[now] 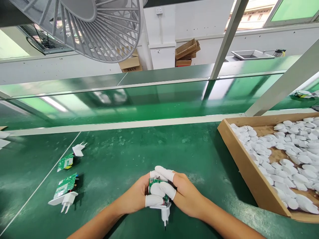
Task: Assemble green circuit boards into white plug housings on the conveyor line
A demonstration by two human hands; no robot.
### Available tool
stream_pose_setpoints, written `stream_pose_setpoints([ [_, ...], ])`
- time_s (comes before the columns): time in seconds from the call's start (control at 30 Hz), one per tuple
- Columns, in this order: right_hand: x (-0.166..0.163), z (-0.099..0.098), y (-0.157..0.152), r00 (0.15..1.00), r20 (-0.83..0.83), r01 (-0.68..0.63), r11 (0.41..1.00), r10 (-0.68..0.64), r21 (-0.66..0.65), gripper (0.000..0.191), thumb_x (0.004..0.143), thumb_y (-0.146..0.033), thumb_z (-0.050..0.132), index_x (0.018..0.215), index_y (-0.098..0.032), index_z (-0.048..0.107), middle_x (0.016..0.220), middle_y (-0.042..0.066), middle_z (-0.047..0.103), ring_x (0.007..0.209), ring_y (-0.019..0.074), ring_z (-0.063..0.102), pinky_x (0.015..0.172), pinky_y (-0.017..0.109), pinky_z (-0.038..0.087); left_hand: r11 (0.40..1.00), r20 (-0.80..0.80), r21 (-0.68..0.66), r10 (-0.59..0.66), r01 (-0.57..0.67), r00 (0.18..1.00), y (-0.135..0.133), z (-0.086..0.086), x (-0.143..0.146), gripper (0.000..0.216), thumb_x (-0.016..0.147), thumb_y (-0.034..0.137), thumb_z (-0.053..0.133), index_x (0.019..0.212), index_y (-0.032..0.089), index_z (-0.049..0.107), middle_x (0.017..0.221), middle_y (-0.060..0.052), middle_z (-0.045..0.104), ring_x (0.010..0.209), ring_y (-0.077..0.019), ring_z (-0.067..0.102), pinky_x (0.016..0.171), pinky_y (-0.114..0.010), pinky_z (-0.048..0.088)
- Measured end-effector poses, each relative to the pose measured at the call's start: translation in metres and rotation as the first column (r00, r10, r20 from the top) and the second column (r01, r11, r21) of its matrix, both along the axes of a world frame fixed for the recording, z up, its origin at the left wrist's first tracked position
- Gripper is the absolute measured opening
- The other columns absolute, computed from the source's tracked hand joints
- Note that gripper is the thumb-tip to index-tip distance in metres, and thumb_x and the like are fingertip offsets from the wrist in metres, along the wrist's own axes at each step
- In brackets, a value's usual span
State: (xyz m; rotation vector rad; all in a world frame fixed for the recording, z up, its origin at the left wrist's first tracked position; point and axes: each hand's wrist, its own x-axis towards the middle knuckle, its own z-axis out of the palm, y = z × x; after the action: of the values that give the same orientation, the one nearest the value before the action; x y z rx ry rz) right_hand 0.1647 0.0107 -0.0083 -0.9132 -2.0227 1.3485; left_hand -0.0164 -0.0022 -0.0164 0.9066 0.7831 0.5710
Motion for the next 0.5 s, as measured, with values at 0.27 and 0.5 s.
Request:
stream_pose_setpoints([
  [0.27, -0.0006, -0.0007, 0.0012, 1.0, 0.016, 0.02, 1.0, -0.02, -0.017, 0.039, 0.093, -0.033, 0.039, 0.131, -0.026, 0.045, 0.096, 0.003, 0.065, 0.075, 0.0143, 0.058, 0.071, 0.027, 0.048, 0.999, -0.038, 0.026, 0.046, -0.045, 0.998, 0.0006, -0.0005, 0.0011, 0.041, 0.065, 0.015, 0.073, 0.102, 0.016, 0.056, 0.075, 0.002, 0.056, 0.067, -0.0094, 0.051, 0.063, -0.023, 0.044],
  [0.5, 0.0004, -0.008, 0.003, 0.993, -0.021, 0.114, 0.987, -0.117, -0.11, 0.038, 0.092, -0.035, 0.042, 0.126, -0.023, 0.051, 0.088, 0.002, 0.066, 0.073, 0.0145, 0.059, 0.068, 0.026, 0.05, 0.996, 0.105, -0.037, 0.089, -0.086, 0.99, -0.0001, -0.0024, 0.0024, 0.04, 0.067, 0.013, 0.072, 0.104, 0.017, 0.055, 0.09, -0.003, 0.065, 0.081, -0.0145, 0.062, 0.076, -0.03, 0.05],
])
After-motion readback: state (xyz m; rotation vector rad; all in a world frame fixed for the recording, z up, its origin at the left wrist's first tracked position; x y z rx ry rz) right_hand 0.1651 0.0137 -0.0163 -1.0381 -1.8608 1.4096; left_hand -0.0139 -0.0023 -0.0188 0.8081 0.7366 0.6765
